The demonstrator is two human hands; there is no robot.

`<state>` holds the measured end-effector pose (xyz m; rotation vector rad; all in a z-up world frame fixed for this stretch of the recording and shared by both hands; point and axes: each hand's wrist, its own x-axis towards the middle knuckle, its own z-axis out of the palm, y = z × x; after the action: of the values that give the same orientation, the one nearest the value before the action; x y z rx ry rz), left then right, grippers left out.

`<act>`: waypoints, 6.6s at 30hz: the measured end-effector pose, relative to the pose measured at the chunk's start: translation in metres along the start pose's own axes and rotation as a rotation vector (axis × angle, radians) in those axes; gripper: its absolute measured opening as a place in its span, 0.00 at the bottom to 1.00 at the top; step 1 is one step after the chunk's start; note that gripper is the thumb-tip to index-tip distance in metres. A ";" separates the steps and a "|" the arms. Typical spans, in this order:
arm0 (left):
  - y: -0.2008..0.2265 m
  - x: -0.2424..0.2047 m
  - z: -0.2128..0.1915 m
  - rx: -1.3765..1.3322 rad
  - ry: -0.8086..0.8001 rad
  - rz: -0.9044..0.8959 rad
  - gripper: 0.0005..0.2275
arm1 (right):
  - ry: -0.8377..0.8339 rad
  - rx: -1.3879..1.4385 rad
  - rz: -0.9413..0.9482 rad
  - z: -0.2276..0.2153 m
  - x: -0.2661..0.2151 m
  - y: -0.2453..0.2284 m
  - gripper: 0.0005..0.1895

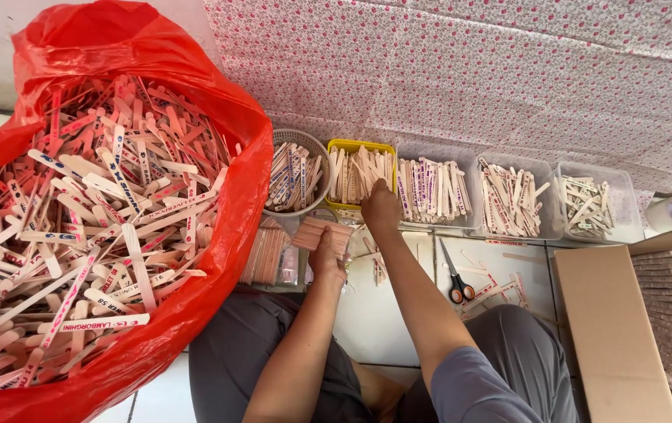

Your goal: The person sits on the floor and packs wooden popsicle sticks into small clear plastic bags. They gather sticks from nearby containers, align them into bundles, insert them into the bags, and seal them. The person uses scissors to cut the plastic bags as needed.

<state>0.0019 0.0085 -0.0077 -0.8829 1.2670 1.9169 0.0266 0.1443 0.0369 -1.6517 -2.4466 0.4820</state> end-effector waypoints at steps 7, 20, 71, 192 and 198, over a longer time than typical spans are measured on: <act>-0.004 0.010 0.002 0.005 -0.011 -0.009 0.31 | 0.197 0.078 -0.207 0.014 0.006 0.023 0.09; -0.010 0.019 -0.002 -0.002 -0.022 0.002 0.32 | 0.207 0.463 -0.120 0.020 0.016 0.035 0.21; -0.069 0.142 -0.048 -0.142 -0.761 -0.116 0.18 | -0.257 0.590 -0.107 -0.097 -0.137 0.124 0.17; -0.006 -0.005 -0.033 0.174 -0.197 0.162 0.33 | 0.286 -0.310 -0.535 0.095 -0.092 0.158 0.11; -0.015 0.017 -0.035 0.201 -0.182 0.205 0.33 | -0.154 -0.223 -0.188 0.037 -0.092 0.143 0.09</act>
<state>0.0109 -0.0173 -0.0395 -0.4808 1.4530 1.9324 0.1753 0.1010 -0.0422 -1.4868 -2.8263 0.3318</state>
